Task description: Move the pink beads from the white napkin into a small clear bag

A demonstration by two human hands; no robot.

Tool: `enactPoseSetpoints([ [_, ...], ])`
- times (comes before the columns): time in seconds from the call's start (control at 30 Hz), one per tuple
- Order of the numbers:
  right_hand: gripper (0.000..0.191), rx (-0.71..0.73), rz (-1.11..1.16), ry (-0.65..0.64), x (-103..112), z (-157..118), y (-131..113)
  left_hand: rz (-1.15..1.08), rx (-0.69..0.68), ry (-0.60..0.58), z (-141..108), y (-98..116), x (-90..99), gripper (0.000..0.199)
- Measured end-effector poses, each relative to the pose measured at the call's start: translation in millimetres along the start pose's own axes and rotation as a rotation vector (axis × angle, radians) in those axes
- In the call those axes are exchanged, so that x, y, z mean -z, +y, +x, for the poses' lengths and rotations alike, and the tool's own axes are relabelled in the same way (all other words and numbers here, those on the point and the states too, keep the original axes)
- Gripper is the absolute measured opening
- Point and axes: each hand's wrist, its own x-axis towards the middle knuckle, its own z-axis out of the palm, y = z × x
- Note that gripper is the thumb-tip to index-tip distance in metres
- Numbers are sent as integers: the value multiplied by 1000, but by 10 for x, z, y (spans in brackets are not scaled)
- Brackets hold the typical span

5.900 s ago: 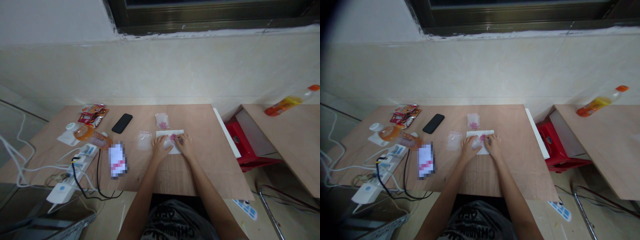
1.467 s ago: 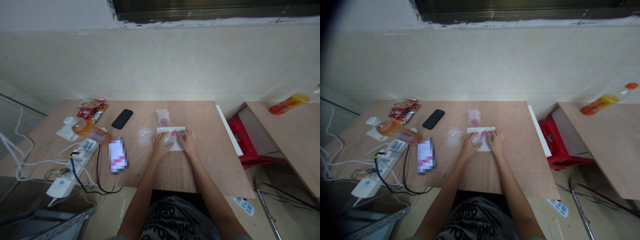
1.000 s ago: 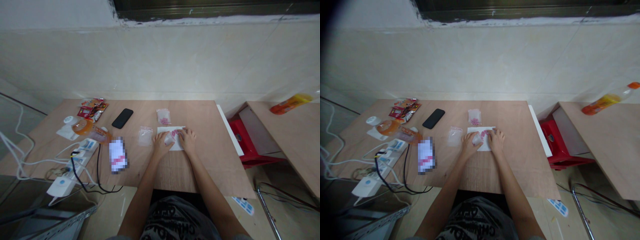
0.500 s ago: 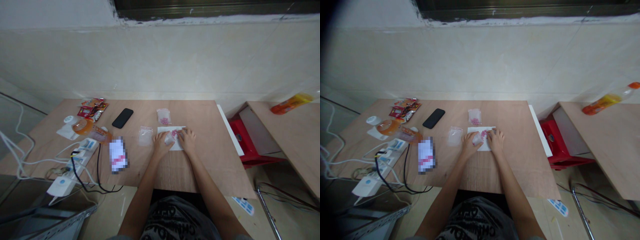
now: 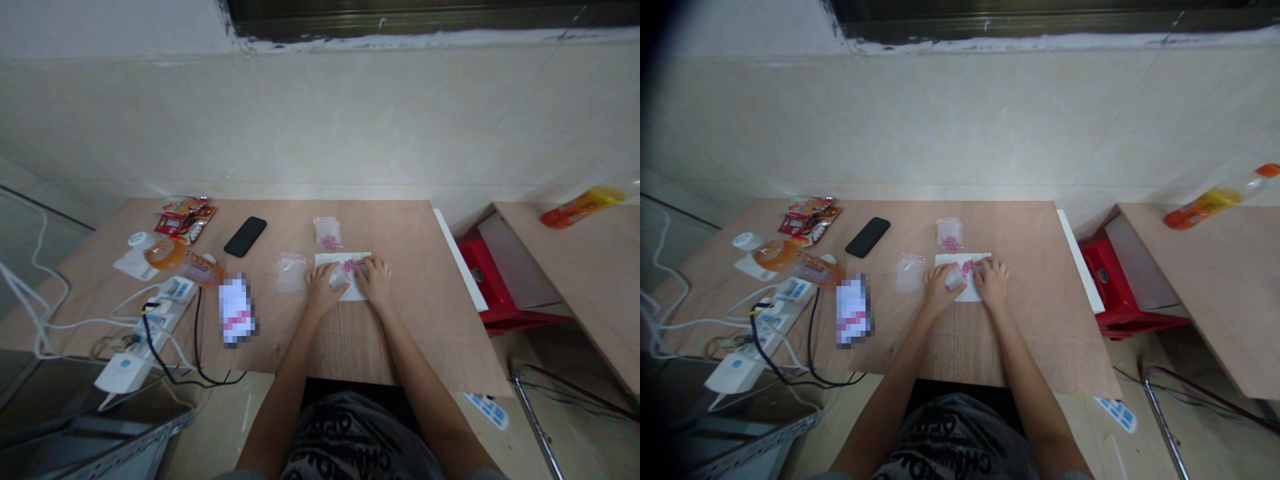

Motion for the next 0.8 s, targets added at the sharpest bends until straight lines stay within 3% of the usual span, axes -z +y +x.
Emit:
enactPoseSetpoints([
  [0.13, 30, 36, 185, -6, 21, -3, 21, -6, -9, 12, 3, 0, -1, 61],
  [0.3, 26, 162, 419, -120, 52, 9, -23, -1, -24, 16, -1, -14, -15, 62],
  [0.5, 26, 178, 518, -188, 39, 46, 27, -9, -40, 40, -9, -20, -21, 61],
  [0.8, 21, 101, 241, -138, 106, 11, 210, 0, -9, 13, -6, 12, 8, 59],
])
